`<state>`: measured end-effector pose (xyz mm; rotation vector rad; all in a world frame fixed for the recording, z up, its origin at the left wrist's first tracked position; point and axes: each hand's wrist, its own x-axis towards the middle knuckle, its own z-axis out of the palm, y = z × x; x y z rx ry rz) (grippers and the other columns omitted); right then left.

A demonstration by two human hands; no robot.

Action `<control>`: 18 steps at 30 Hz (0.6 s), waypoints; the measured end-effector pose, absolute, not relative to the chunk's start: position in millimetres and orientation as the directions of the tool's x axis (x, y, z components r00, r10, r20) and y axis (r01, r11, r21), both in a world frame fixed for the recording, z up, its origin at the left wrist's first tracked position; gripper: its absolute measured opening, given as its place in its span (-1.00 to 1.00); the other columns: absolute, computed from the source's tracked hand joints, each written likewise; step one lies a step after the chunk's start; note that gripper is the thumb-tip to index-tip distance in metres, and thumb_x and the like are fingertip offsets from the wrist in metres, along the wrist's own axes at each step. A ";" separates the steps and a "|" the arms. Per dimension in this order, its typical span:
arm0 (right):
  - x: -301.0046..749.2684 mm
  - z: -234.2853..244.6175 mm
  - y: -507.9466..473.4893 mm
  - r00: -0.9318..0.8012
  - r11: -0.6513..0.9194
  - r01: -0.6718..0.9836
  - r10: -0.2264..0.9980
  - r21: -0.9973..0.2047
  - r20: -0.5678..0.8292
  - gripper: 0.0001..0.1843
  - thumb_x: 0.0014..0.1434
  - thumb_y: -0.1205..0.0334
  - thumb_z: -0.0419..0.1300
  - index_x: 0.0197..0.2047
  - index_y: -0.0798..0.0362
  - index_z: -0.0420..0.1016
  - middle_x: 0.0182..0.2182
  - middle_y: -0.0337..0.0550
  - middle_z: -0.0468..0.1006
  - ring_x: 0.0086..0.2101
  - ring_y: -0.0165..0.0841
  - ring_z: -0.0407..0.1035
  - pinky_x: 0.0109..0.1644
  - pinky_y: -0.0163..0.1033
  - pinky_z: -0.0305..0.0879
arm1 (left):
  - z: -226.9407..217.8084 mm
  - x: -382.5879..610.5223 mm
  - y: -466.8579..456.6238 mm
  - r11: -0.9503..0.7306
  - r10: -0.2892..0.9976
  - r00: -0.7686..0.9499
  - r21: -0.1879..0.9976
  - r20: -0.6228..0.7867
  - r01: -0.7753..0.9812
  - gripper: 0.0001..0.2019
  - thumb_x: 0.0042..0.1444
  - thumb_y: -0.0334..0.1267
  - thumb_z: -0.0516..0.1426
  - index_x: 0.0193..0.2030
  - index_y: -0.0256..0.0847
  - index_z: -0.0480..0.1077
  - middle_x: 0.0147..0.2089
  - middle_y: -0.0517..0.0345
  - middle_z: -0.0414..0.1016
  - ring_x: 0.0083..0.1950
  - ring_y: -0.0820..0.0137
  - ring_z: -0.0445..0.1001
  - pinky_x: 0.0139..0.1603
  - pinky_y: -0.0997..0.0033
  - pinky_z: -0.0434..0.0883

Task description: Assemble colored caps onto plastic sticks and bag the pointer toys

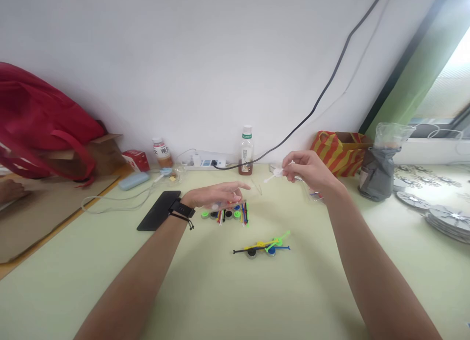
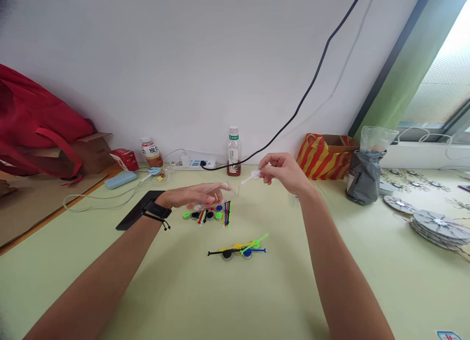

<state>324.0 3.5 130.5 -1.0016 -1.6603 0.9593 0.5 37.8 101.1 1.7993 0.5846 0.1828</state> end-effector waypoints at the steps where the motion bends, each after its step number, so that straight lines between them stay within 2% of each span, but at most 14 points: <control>1: 321.7 132.9 1.4 -0.242 0.370 0.180 0.915 -0.912 0.324 -0.83 0.03 0.16 0.41 -0.32 0.06 0.62 -0.47 -0.15 0.63 -0.49 -0.37 0.47 -0.37 -0.25 0.44 | 100.9 1.8 37.6 -0.196 0.472 0.866 0.938 -0.166 0.287 -0.40 0.27 0.04 0.21 0.38 -0.06 0.25 -0.15 0.11 0.35 -0.27 0.39 0.35 -0.39 0.48 0.24; 4: 311.5 139.2 -5.5 -0.335 0.372 0.209 0.896 -0.905 0.291 -0.69 0.04 0.03 0.46 -0.24 0.07 0.68 -0.36 -0.08 0.69 -0.35 -0.28 0.57 -0.20 -0.16 0.54 | 98.1 4.7 38.3 -0.171 0.455 0.877 0.951 -0.154 0.256 -0.39 0.25 0.05 0.23 0.37 -0.07 0.27 -0.17 0.13 0.34 -0.29 0.40 0.31 -0.38 0.46 0.24; 6: 304.7 141.9 -9.2 -0.366 0.365 0.255 0.894 -0.896 0.260 -0.64 0.04 -0.04 0.47 -0.23 0.07 0.69 -0.33 -0.05 0.70 -0.30 -0.24 0.59 -0.15 -0.14 0.55 | 95.6 5.8 39.3 -0.150 0.448 0.881 0.958 -0.154 0.244 -0.37 0.23 0.06 0.25 0.37 -0.06 0.26 -0.20 0.15 0.34 -0.32 0.41 0.30 -0.38 0.45 0.22; 9: 296.7 143.1 -11.9 -0.374 0.381 0.319 0.892 -0.868 0.254 -0.61 0.04 -0.11 0.47 -0.31 0.09 0.68 -0.42 -0.08 0.67 -0.39 -0.29 0.55 -0.25 -0.19 0.51 | 93.4 7.0 39.3 -0.152 0.460 0.876 0.960 -0.143 0.237 -0.38 0.23 0.07 0.25 0.36 -0.04 0.26 -0.20 0.16 0.35 -0.36 0.43 0.28 -0.36 0.42 0.24; 12: 290.7 141.8 -11.4 -0.334 0.422 0.360 0.891 -0.832 0.308 -0.58 0.07 -0.14 0.44 -0.38 0.10 0.65 -0.53 -0.15 0.57 -0.49 -0.37 0.44 -0.42 -0.28 0.37 | 93.7 8.8 36.8 -0.183 0.478 0.871 0.957 -0.113 0.224 -0.41 0.24 0.05 0.24 0.35 -0.03 0.28 -0.15 0.12 0.38 -0.36 0.42 0.30 -0.33 0.40 0.27; 18: 274.5 132.0 -6.1 -0.278 0.422 0.412 0.902 -0.808 0.329 -0.57 0.13 -0.14 0.36 -0.40 0.11 0.63 -0.59 -0.20 0.47 -0.54 -0.42 0.27 -0.51 -0.30 0.16 | 95.1 17.2 30.2 -0.185 0.470 0.882 0.972 -0.040 0.142 -0.48 0.22 -0.02 0.24 0.27 -0.11 0.35 -0.17 0.10 0.35 -0.32 0.41 0.29 -0.34 0.42 0.27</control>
